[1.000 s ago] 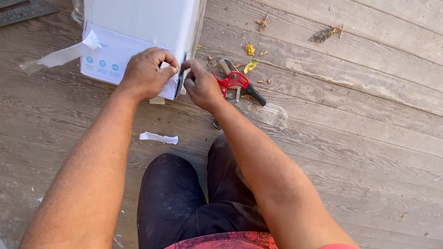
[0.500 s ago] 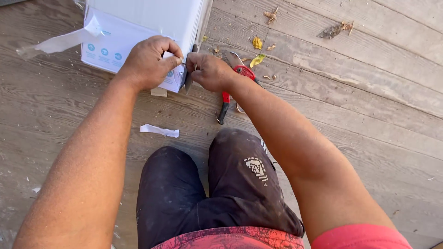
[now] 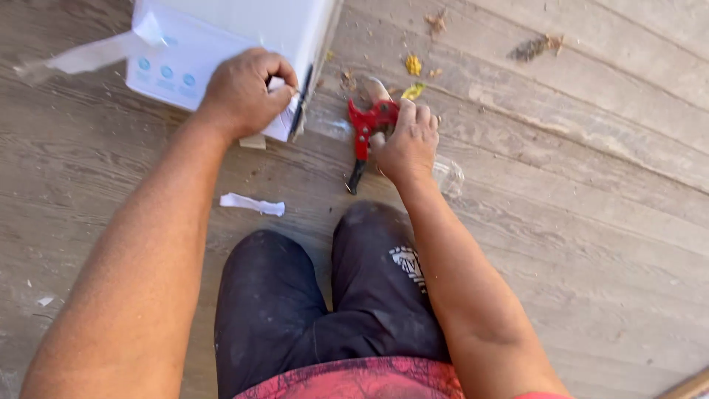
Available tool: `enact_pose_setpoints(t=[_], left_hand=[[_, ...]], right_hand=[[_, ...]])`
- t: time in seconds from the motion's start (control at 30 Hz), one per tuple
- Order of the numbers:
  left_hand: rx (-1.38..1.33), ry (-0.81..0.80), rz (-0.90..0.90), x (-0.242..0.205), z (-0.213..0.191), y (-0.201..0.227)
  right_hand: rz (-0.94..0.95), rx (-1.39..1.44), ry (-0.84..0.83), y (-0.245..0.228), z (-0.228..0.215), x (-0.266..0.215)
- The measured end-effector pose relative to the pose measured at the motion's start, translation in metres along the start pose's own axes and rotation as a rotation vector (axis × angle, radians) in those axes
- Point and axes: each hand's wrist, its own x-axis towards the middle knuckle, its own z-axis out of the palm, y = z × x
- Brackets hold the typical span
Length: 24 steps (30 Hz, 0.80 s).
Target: Unpacking a long white component from a plastic-wrapped box on a wooden deck.
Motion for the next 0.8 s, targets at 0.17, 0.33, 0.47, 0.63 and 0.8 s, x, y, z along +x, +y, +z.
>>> enact_pose_setpoints(t=[0.17,0.33,0.47,0.63,0.8], left_hand=[[-0.040,-0.014,-0.023,0.002,-0.009,0.002],[-0.108,-0.015,-0.034,-0.004,-0.009,0.005],[-0.120,0.021,-0.073,0.001,-0.011,0.005],[-0.148,0.005,-0.085,0.000,-0.010,0.005],[-0.150,-0.027,-0.134,0.002,-0.013,0.008]], right_hand=[[0.130,-0.150,-0.213,0.016,-0.009,0.000],[0.072,-0.219,-0.274,0.041,0.001,0.004],[0.181,0.049,-0.234,0.013,-0.035,0.021],[-0.114,0.006,-0.337,-0.021,-0.089,0.034],[-0.297,-0.138,-0.361,-0.046,-0.092,0.055]])
